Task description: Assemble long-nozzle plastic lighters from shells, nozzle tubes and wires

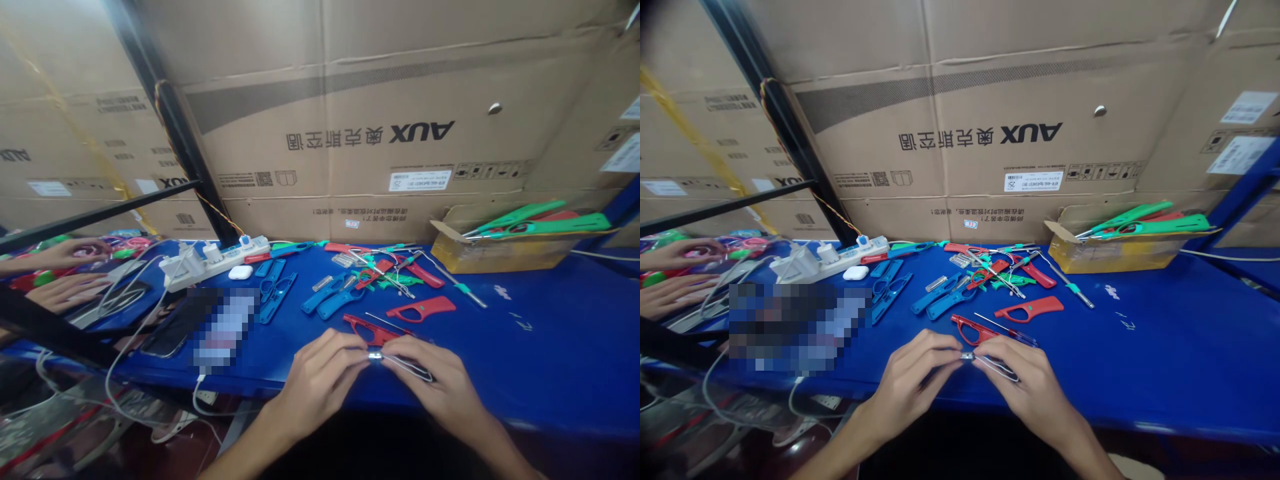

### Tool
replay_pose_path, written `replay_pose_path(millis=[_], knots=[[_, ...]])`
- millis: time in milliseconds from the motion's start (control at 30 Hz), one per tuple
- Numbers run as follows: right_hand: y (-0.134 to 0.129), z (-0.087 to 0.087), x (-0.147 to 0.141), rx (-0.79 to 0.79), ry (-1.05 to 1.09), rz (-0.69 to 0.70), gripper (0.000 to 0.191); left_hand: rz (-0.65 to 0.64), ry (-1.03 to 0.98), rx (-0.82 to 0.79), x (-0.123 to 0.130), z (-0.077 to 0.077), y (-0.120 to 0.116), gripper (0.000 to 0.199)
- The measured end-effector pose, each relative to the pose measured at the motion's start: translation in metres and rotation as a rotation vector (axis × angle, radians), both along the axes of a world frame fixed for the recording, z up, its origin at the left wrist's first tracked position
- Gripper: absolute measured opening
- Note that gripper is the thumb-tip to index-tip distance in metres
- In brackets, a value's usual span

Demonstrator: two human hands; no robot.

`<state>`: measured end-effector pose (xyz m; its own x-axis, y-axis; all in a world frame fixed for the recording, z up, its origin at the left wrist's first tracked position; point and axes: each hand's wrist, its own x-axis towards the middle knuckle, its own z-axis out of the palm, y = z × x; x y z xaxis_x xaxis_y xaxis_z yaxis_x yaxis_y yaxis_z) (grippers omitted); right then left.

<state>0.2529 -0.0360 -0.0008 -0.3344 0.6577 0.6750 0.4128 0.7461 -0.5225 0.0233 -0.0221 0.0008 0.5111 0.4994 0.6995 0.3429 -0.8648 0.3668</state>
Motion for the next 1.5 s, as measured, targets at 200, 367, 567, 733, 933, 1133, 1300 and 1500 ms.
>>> replay_pose_path(millis=[200,367,567,733,933,1133,1300,1500], knots=[[0.0004,-0.0002,0.0000,0.014,-0.015,0.014,0.020,0.011,-0.022,0.024,0.0004,0.0011,-0.0012,0.023],[-0.0004,0.0013,-0.0004,0.028,-0.023,0.021,0.021,0.011,-0.033,-0.002,0.0008,0.0027,-0.0019,0.023],[-0.0010,0.0011,0.0000,0.045,-0.020,0.011,0.020,0.026,0.013,0.002,0.0011,0.0006,-0.0024,0.026],[0.0011,0.0021,0.0012,0.125,-0.048,-0.006,0.021,0.032,0.037,-0.044,0.0006,-0.0013,-0.0037,0.026],[0.0025,0.0064,-0.0006,0.104,-0.040,-0.009,0.019,0.033,0.056,-0.019,0.0002,-0.0001,-0.0036,0.026],[0.0007,0.0060,0.0004,0.083,-0.045,-0.002,0.016,0.063,0.046,0.001,0.0016,-0.0010,-0.0036,0.025],[0.0006,0.0053,0.0018,0.051,-0.059,0.030,0.016,0.078,0.014,0.004,0.0025,-0.0009,-0.0045,0.015],[0.0012,0.0054,0.0024,0.038,-0.043,0.053,0.019,0.104,0.072,0.071,0.0024,-0.0010,-0.0051,0.016]])
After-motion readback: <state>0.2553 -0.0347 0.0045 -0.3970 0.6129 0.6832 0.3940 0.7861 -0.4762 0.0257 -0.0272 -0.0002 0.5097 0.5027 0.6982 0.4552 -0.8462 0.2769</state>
